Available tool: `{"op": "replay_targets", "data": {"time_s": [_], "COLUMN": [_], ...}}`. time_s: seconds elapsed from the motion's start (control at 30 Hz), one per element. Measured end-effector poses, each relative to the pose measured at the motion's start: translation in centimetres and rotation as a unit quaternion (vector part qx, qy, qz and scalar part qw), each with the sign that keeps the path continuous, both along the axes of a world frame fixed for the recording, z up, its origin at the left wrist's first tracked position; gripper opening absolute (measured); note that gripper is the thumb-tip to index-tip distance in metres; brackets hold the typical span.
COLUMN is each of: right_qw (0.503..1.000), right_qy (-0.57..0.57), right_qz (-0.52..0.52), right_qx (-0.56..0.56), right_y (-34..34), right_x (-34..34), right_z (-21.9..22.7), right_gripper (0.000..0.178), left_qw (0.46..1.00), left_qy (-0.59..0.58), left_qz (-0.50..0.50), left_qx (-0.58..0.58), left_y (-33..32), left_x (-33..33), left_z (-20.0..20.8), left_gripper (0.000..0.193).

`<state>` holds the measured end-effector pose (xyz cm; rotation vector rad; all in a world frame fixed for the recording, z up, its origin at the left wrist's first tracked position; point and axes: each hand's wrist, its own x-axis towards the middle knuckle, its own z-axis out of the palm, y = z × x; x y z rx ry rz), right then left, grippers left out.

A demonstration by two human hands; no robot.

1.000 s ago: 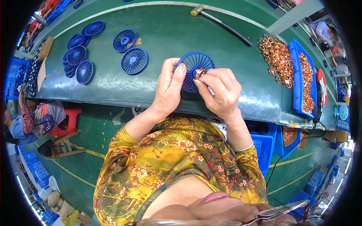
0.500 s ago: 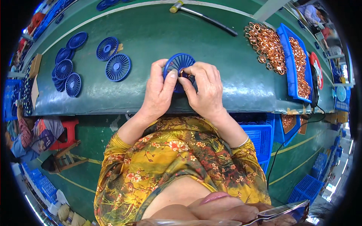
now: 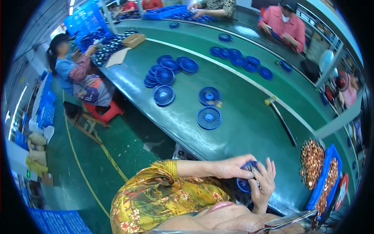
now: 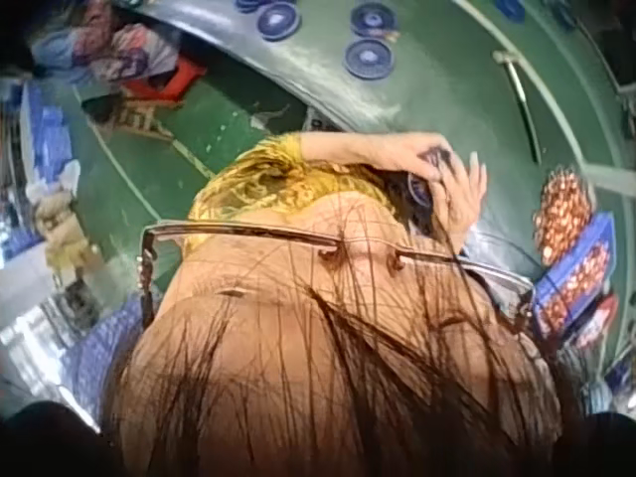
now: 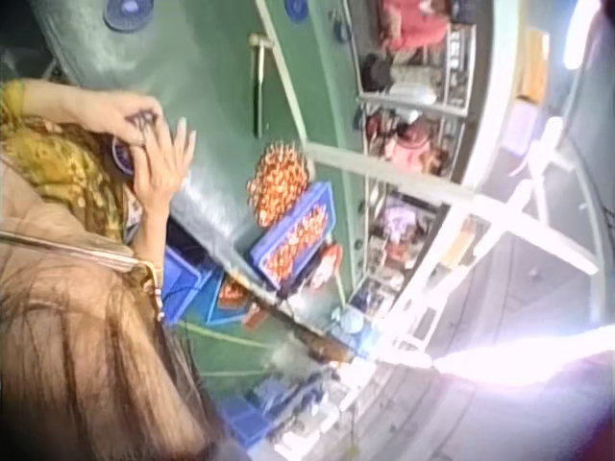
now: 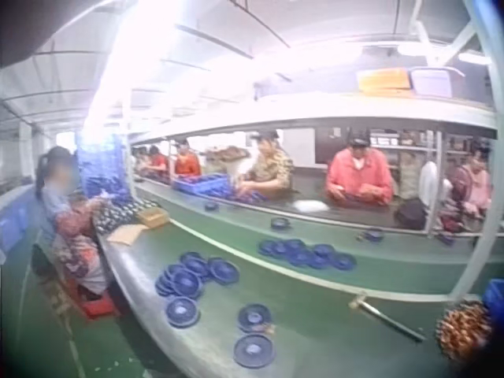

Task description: Assembling metal rings into blue plastic fan components using a mallet on a factory line.

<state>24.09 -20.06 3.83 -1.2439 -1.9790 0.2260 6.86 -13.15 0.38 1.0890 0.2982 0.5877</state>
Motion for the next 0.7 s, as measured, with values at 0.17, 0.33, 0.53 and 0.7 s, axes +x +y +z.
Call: {"op": "replay_targets", "data": {"time_s": [0.17,0.33,0.53,0.7], "right_qw": [0.997,0.991,0.982,0.998], "right_qy": [0.066,0.042,0.068,0.056], "right_qz": [-0.044,-0.124,-0.171,-0.019], "right_qx": [0.022,0.038,0.029,0.011], "right_y": [-0.5,-0.9,-0.6,-0.3], "right_x": [-0.7,-0.8,-1.6,0.4], "right_z": [-1.5,-2.2,-2.1,-1.7], "right_gripper": [0.023,0.021,0.021,0.019], "left_qw": [0.999,0.996,0.991,0.996], "left_qy": [-0.013,0.017,0.027,0.075], "left_qz": [0.029,0.086,0.086,0.035], "left_qx": [-0.025,-0.003,-0.098,-0.042], "left_y": [-0.7,-1.1,-1.4,-1.5], "left_x": [0.4,1.9,1.5,-0.3], "left_z": [-0.4,-0.3,0.3,1.0], "left_gripper": [0.037,0.035,0.032,0.043]}}
